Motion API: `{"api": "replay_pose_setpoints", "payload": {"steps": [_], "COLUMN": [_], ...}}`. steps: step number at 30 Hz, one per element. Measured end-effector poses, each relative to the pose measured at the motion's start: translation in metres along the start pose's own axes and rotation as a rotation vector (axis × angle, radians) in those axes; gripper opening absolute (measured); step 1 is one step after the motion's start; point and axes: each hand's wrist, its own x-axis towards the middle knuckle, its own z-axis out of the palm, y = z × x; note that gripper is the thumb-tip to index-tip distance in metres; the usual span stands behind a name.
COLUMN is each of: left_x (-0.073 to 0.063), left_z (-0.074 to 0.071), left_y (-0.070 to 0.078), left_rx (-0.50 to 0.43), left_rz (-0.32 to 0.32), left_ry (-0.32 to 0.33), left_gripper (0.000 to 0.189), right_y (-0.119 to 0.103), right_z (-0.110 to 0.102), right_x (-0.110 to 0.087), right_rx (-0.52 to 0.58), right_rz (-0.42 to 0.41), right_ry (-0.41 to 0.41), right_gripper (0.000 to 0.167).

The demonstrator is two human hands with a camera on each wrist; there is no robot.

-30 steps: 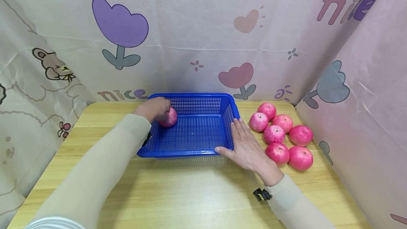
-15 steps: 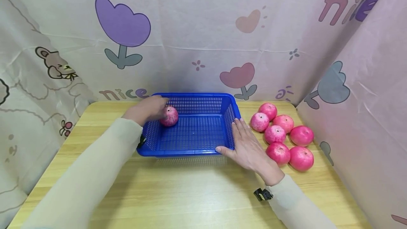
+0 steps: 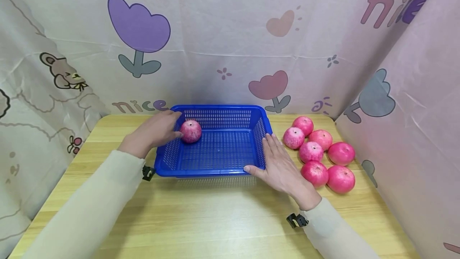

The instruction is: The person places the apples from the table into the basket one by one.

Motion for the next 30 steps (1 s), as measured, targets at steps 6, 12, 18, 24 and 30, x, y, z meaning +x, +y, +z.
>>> {"api": "replay_pose_setpoints", "payload": {"steps": [6,12,18,24,30], "left_x": [-0.020,-0.043,-0.067,-0.082,-0.090], "left_z": [-0.002,0.001,0.014,0.035,0.054], "left_y": [0.002,0.010,0.014,0.018,0.021], "left_rx": [-0.071,-0.157,-0.176,-0.131,-0.133], "left_rz": [-0.050,-0.088,-0.062,-0.075,-0.090], "left_ry": [0.043,0.100,0.173,0.128,0.101], "left_gripper": [0.075,0.080,0.098,0.126,0.131], "right_y": [0.000,0.002,0.003,0.003,0.003], "right_z": [0.000,0.001,0.002,0.002,0.004], "right_x": [0.000,0.000,-0.001,-0.001,0.000], "right_rx": [0.016,0.027,0.035,0.039,0.038], "right_rz": [0.000,0.000,0.001,0.009,-0.013], "right_ry": [0.011,0.028,0.048,0.038,0.062], "right_gripper": [0.118,0.118,0.117,0.116,0.115]}}
